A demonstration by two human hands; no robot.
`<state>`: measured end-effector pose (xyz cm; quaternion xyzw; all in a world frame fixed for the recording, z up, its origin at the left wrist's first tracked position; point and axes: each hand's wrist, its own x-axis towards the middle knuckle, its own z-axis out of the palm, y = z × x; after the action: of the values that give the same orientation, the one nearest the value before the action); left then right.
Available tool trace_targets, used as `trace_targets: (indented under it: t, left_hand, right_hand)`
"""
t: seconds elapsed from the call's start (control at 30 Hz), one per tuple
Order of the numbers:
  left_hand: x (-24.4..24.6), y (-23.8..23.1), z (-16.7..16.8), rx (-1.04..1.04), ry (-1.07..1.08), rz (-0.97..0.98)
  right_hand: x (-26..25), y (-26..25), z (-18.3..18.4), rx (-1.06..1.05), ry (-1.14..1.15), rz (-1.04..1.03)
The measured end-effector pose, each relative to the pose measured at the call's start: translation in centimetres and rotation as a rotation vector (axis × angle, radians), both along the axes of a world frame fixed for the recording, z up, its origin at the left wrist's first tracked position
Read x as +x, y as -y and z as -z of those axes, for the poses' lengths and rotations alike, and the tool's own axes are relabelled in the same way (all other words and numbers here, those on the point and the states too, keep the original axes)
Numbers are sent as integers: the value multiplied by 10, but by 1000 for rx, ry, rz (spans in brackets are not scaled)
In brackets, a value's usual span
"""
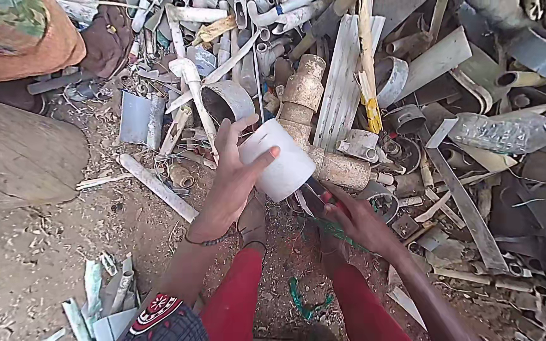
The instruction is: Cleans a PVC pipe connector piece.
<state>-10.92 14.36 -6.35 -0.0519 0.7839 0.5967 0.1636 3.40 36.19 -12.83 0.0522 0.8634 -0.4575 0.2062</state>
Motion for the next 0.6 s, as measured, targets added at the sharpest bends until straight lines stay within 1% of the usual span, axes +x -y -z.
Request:
trace_targets:
  t: [0.07,0.1,0.13,0.17,0.2,0.23,0.27,0.3,0.33,0.37,0.4,0.43,0.5,0.53,0.6]
  left_hand:
    - [3,-2,1,-102,-155,119]
    - [3,-5,9,-191,-274,170]
    - [1,-9,18,-271,-376,226]
    - [-2,-13,24,-351,-446,287]
    - [-5,-19,25,-415,-480,326]
    - [-6,-24,21,-467,-486,347]
    - [-6,-28,16,-525,-476,375]
    - [-7,-33,10,-578,-462,402]
    - [-8,-37,6,-631,-454,422]
    - [-9,-40,5,-676,-445,429]
    - [-10,-42,5,-692,-442,421]
    - [-12,-42,5,-668,-441,402]
    - [-16,-31,9,-500,-383,350]
    - [-17,-23,14,-364,-315,310]
    - [-12,-8,27,10,-96,151]
  right_hand:
    - [2,6,-9,-92,0,97]
    - [7,17,-17,-180,-3,148]
    - [11,29,-27,-313,11,167]
    - [16,40,-37,-459,25,163]
    - [21,47,-44,-557,36,132]
    - [23,51,-46,-566,8,90]
    - [24,51,-42,-459,-56,54]
    - [22,47,-34,-267,-140,15]
    - [19,42,-23,-26,-193,-16]
    - [16,36,-14,182,-203,-26]
    - [14,28,-6,317,-208,-15]
    - [11,21,-2,369,-217,22]
    - [8,21,-4,324,-224,129]
    - [6,26,-6,298,-241,187]
    - [5,37,-4,225,-246,226]
